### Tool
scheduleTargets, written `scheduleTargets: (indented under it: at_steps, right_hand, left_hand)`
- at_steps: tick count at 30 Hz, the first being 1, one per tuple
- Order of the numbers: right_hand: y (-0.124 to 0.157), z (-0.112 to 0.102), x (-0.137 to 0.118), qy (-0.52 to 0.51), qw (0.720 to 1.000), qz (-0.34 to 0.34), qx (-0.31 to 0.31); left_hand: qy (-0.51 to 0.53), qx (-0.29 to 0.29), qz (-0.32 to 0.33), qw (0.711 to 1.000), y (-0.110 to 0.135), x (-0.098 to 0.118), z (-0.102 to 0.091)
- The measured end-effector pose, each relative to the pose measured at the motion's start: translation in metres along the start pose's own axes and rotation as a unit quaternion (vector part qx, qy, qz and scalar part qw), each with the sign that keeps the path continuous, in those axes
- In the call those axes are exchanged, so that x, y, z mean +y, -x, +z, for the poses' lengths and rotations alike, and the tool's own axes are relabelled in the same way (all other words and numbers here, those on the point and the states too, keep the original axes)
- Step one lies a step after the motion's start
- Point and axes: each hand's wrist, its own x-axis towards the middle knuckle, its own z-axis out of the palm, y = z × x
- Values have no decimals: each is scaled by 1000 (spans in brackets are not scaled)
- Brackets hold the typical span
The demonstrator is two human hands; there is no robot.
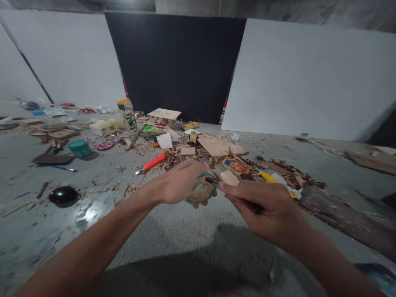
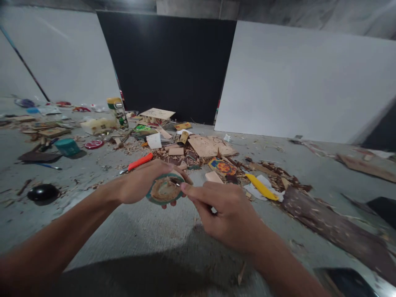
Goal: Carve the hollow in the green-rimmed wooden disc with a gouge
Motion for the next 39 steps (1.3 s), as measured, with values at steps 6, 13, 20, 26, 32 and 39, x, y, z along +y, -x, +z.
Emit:
scheduleTargets:
  at_steps: [6,13,20,26,32,39]
  right_hand:
    - [2,15,-3,-93,991,84,42]
    - [1,31,-25,-473,740,477,23]
    - [0,22,-17,-512,705,490,-18]
    - [4,18,-11,-31,993,98,50]
    - [6,6,-3,114,991,-70,-2]
    - [-3,13,-14,-298,884,359,-39]
  left_hand:
    - [27,33,-52,998,2,-6,-2]
    - [55,74,-76,993,0,-21,-4]
    - [51,61,-6,997,-1,-26,-6]
    - [22,7,-40,999,-2,-11,-5]
    - [67,-48,-78,994,-3,-2,-4]
    - [11,24,-24,999,-2,-11,-3]
